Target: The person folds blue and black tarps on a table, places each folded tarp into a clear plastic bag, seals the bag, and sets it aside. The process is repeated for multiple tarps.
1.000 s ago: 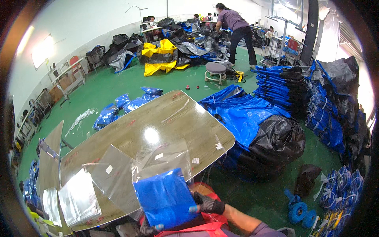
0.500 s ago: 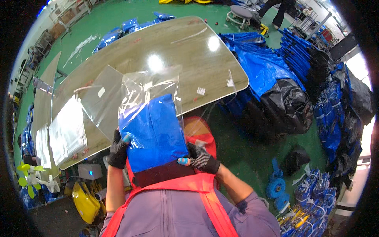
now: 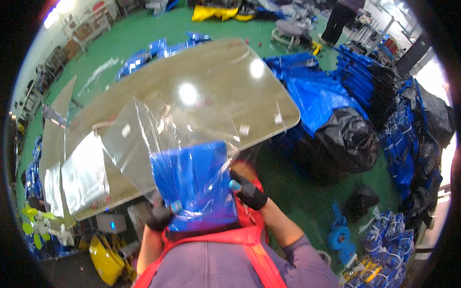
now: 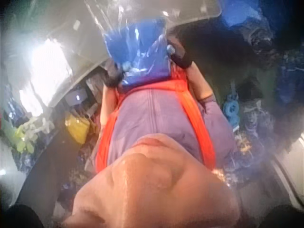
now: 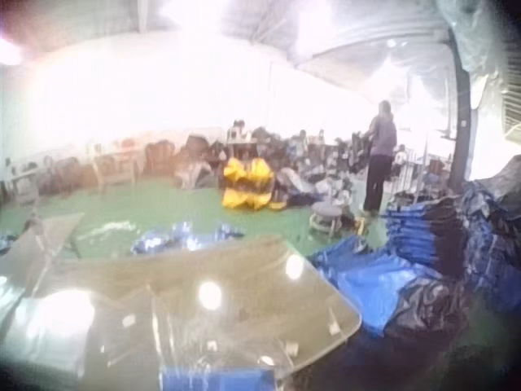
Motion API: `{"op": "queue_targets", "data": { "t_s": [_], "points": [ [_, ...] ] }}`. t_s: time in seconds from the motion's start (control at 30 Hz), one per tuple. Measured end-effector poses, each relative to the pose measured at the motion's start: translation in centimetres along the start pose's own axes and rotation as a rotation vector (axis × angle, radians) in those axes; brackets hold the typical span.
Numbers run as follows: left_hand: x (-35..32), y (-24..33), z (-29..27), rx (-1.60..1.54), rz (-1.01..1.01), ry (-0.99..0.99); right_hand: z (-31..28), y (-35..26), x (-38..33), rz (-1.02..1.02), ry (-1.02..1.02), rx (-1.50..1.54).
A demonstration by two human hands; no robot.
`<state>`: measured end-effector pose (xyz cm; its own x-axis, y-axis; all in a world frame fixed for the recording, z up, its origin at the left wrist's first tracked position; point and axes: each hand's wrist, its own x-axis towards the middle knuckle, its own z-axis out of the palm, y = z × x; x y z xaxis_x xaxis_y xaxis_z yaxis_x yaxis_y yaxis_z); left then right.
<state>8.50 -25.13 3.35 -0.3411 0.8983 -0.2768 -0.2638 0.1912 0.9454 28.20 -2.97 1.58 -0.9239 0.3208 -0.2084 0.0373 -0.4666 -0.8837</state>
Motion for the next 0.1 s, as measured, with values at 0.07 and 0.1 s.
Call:
{"op": "queue_targets", "data": {
  "t_s": [0.07,0.1],
  "points": [
    [-0.8,0.1,-0.8,0.103,-0.155,-0.035,-0.5,-1.7,2.6,-0.201,0.042,-0.302],
    [-0.9,-0.1,-1.4,0.03,-0.077,0.024,-1.1,-3.1,4.3,-0.259,0.01,-0.335]
  ]
}}
